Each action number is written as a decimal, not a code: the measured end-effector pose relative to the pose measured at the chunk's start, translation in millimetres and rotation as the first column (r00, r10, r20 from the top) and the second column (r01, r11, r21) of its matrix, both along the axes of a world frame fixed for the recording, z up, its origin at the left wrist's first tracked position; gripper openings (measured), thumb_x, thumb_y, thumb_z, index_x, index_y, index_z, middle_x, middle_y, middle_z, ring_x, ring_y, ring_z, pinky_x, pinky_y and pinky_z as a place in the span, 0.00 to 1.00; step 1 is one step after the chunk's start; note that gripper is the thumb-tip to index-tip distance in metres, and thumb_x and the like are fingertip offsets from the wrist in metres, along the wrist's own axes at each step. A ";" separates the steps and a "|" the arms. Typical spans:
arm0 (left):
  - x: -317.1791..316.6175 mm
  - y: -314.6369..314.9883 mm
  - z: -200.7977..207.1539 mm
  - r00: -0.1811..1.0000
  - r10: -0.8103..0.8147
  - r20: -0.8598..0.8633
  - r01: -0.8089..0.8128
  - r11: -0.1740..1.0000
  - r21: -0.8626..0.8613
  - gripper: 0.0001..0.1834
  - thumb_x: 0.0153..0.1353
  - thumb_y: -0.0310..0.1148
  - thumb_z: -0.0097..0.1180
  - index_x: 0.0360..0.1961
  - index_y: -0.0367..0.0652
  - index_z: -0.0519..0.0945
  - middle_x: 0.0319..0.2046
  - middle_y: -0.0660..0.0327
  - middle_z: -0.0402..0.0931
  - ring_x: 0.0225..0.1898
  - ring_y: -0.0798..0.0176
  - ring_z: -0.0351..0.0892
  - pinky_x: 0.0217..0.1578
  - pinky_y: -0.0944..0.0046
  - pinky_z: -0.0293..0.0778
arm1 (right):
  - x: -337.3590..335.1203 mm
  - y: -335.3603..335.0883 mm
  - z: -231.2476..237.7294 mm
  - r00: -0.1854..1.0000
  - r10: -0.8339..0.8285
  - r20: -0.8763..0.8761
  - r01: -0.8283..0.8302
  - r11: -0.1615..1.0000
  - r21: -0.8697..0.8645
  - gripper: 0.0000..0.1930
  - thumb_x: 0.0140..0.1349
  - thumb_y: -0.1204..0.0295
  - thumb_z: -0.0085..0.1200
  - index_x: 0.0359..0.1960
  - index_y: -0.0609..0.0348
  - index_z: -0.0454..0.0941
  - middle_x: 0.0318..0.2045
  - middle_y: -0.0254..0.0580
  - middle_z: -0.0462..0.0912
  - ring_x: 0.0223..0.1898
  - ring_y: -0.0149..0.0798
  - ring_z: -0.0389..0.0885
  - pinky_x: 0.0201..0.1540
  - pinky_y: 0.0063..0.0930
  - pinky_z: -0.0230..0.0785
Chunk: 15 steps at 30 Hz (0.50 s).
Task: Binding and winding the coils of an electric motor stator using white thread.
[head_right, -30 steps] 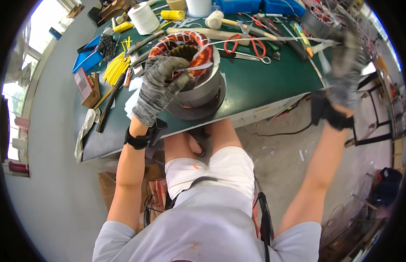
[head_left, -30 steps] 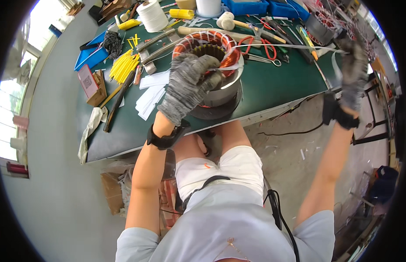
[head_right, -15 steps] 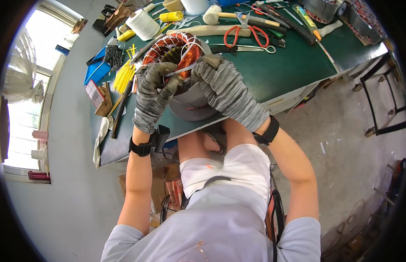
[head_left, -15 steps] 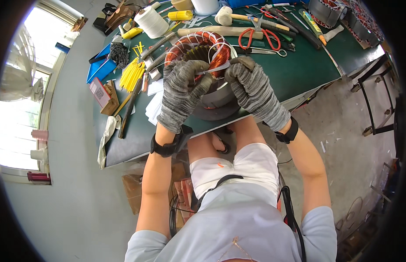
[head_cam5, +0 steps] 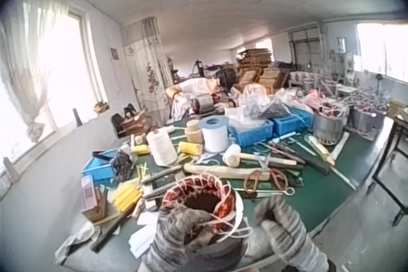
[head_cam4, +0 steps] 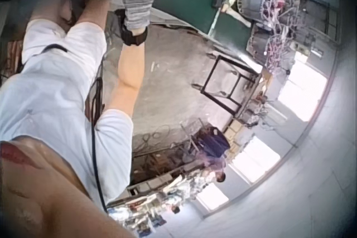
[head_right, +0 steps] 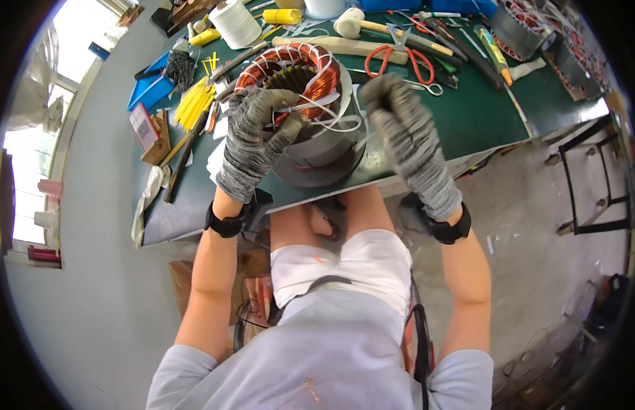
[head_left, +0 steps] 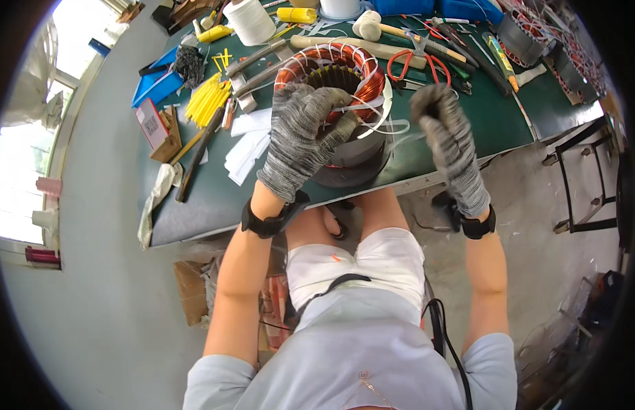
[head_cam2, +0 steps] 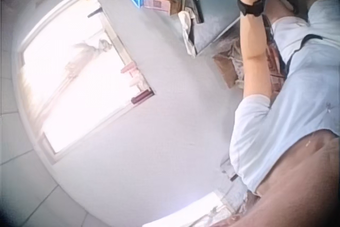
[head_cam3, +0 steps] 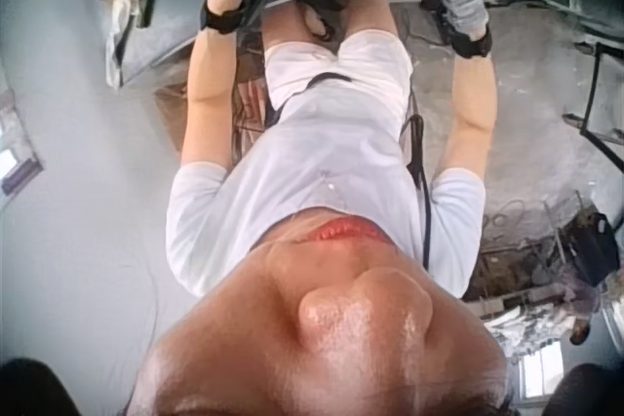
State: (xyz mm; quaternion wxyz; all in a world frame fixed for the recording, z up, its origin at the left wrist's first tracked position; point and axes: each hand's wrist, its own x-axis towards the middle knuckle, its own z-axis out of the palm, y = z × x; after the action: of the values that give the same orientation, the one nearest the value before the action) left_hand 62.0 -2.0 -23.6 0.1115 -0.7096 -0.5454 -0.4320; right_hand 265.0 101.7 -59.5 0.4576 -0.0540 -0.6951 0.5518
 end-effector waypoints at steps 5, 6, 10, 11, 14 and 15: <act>0.7 -1.8 -2.0 0.999 0.021 0.025 -0.021 0.999 0.026 0.13 0.46 0.36 0.65 0.33 0.48 0.78 0.22 0.64 0.75 0.29 0.59 0.72 0.40 0.58 0.65 | 14.2 -28.6 17.8 0.850 -0.527 -0.017 0.432 0.677 0.596 0.12 0.55 0.76 0.48 0.42 0.55 0.71 0.37 0.47 0.75 0.37 0.46 0.76 0.41 0.36 0.70; -2.4 0.7 -3.3 1.000 0.018 0.011 -0.018 0.999 0.038 0.12 0.46 0.36 0.65 0.33 0.48 0.78 0.22 0.64 0.75 0.28 0.58 0.72 0.39 0.57 0.65 | 8.2 -27.8 20.8 0.857 -0.515 -0.011 0.415 0.678 0.606 0.12 0.55 0.76 0.48 0.42 0.55 0.71 0.37 0.47 0.75 0.37 0.46 0.76 0.41 0.36 0.70; -2.5 3.0 -5.4 0.999 -0.013 0.043 0.011 0.999 0.048 0.12 0.46 0.38 0.64 0.32 0.48 0.78 0.22 0.63 0.74 0.28 0.56 0.72 0.38 0.56 0.65 | -2.6 -17.7 30.6 0.801 -0.597 0.042 0.148 0.267 0.952 0.15 0.50 0.75 0.52 0.42 0.53 0.70 0.35 0.47 0.76 0.34 0.49 0.76 0.38 0.44 0.69; -2.7 3.7 -3.9 1.000 -0.007 -0.003 0.007 0.998 0.063 0.12 0.47 0.39 0.64 0.32 0.48 0.78 0.22 0.63 0.74 0.28 0.56 0.72 0.38 0.56 0.65 | -4.0 -11.0 20.1 0.816 -0.578 0.014 0.193 0.294 0.936 0.15 0.50 0.78 0.51 0.41 0.54 0.70 0.36 0.46 0.75 0.36 0.49 0.75 0.41 0.42 0.68; -2.1 3.9 -2.3 0.999 0.012 -0.046 -0.005 0.987 0.158 0.12 0.46 0.40 0.63 0.31 0.47 0.78 0.22 0.62 0.74 0.28 0.55 0.72 0.36 0.56 0.66 | -8.8 -7.6 7.5 0.888 -0.458 -0.031 0.258 0.442 0.859 0.15 0.49 0.83 0.50 0.40 0.55 0.70 0.36 0.45 0.74 0.38 0.49 0.74 0.44 0.37 0.67; -2.6 1.7 0.0 0.998 0.012 -0.055 -0.007 0.997 0.082 0.13 0.46 0.37 0.64 0.32 0.46 0.78 0.24 0.62 0.75 0.29 0.56 0.72 0.39 0.57 0.65 | -10.7 -10.3 7.6 0.895 -0.445 0.024 0.217 0.481 0.849 0.16 0.49 0.84 0.49 0.41 0.55 0.69 0.37 0.44 0.74 0.37 0.47 0.74 0.43 0.35 0.67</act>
State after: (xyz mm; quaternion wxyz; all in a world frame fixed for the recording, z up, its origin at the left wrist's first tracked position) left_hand 59.4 -0.3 -23.6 0.1576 -0.7135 -0.5272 -0.4338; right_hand 254.3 91.4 -51.9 0.4382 -0.0326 -0.8970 0.0476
